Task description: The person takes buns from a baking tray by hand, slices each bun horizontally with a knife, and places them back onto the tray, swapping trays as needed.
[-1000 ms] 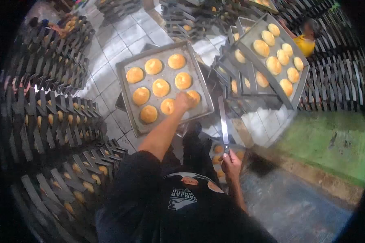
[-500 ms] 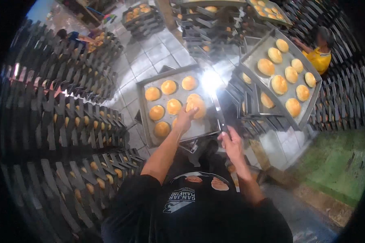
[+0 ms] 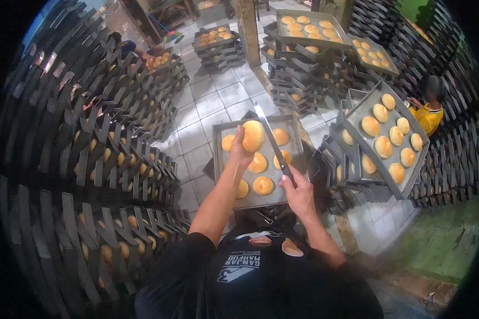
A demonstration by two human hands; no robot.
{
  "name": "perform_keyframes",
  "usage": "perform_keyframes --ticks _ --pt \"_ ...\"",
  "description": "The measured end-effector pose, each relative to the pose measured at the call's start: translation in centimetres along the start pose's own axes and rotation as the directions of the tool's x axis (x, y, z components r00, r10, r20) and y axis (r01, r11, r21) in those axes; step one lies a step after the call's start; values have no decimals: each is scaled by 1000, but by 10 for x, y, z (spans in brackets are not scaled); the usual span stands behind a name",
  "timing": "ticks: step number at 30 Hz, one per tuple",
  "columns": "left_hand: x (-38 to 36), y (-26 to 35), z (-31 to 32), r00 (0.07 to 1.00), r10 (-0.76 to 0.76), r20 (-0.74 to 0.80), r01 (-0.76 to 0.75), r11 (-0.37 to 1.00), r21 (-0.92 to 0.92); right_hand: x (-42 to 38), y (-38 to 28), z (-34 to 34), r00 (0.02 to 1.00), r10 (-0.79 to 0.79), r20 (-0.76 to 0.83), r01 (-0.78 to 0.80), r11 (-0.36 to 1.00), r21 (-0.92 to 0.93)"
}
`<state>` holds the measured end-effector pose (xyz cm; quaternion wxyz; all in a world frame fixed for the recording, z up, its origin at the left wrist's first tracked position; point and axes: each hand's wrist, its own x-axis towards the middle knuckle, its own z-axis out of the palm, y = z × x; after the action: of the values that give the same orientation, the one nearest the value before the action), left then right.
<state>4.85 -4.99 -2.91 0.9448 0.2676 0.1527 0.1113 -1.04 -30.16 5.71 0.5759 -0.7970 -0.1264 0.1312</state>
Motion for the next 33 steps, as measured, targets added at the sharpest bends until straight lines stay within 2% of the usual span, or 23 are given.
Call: perform_keyframes --ticks 2,5,10,14,23,25,29,31,33 --pt "0 8 2 999 -4 32 4 1000 4 -3 0 5 1000 21 1 -21 1000 22" --pt "5 13 2 996 -16 82 15 1000 18 -7 10 10 998 -57 -40 55 997 -53" --pt "4 12 3 993 -35 113 28 998 64 -28 -2 3 997 -41 -66 42 999 3" --pt "1 7 6 991 -67 114 63 997 45 -37 10 -1 996 -45 -71 45 999 -7" --pt "-5 -7 2 997 -40 61 39 999 26 -51 17 -9 997 -28 -68 29 999 23" --pt "-5 -7 1 998 -31 60 30 999 19 -52 10 -13 998 44 -55 -45 999 -18" --pt "-7 -7 1 999 -34 25 34 999 26 -49 23 -15 999 -7 -43 5 998 -65" --pt "-7 -7 -2 995 -39 91 38 999 6 -51 24 -16 999 -13 -34 10 996 -90" --pt "-7 -8 -2 997 -35 74 34 999 14 -51 30 -14 998 -44 -40 41 997 -72"
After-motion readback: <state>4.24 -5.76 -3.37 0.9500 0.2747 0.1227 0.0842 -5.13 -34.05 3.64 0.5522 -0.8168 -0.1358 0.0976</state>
